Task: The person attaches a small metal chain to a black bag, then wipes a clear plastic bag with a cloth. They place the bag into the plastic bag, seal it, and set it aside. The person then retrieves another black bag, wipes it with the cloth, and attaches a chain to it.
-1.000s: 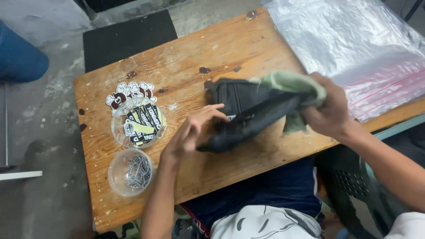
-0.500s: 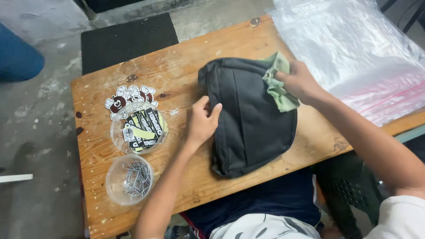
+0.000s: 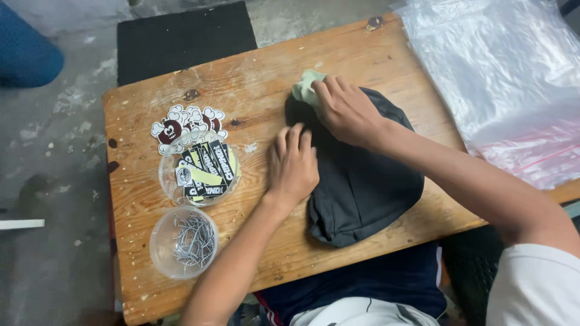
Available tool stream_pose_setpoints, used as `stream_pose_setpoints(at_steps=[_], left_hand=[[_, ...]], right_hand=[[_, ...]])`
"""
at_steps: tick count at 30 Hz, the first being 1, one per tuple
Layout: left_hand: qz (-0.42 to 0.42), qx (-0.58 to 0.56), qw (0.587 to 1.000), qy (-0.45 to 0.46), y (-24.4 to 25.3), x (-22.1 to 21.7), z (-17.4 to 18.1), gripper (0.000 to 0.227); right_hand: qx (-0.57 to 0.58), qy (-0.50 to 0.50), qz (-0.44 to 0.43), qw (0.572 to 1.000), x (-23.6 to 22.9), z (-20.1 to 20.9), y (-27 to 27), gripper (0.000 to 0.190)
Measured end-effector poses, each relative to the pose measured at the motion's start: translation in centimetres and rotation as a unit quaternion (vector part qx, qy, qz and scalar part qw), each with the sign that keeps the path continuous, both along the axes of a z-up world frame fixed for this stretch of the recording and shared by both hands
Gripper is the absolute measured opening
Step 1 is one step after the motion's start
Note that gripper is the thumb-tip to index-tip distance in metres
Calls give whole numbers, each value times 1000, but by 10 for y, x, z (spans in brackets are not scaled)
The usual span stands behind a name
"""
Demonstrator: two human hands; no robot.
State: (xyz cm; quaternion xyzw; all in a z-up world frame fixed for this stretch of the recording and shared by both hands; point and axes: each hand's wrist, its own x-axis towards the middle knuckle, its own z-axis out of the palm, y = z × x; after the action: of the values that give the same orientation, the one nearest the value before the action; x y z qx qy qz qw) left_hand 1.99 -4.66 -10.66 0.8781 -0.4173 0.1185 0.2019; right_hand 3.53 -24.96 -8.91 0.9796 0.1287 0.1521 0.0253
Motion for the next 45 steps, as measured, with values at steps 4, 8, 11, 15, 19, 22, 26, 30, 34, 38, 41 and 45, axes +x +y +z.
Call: stream_pose_setpoints(at_steps=[4,8,11,15,19,22,26,30,34,38,41,45], left_hand=[[13,6,999,45,0,3,0,35],[32,6,999,29,-1,2,-9,41],[32,4,998,53,-5,4,-14,42],[28,-24,999,22,-6,5,-19,37],[13,-47,999,-4,-5,6,-22,37],[-6,-89,996,28,-4,-8,-5,38],[-120,-87,986,73,-8,-32,1,62],[-152,42,986,47,-7,-36,-7,69],[-156,57,983,75,-5,-39,-1,68],[-141,72,985,68,-8,-37,6,67],[-140,77,984,80,-8,-38,6,67],[-143,70,983,96,-8,-38,9,70]], right_hand=[[-30,-32,11,999,12,-24,2,27],[-107,-51,81,990,-37,-21,20,29],[-119,18,149,981,-98,1,44,29],[271,430,173,844,-164,98,62,28],[306,501,150,796,-186,109,40,35],[233,356,89,900,-185,88,13,33],[88,105,23,990,-172,33,-6,35],[15,-7,34,999,-154,-20,-29,40],[-67,-38,-93,993,-118,-19,-83,39],[11,-5,-98,995,-70,14,-55,47],[130,33,3,991,-29,-1,-34,40],[64,-56,96,992,7,-36,-52,21]])
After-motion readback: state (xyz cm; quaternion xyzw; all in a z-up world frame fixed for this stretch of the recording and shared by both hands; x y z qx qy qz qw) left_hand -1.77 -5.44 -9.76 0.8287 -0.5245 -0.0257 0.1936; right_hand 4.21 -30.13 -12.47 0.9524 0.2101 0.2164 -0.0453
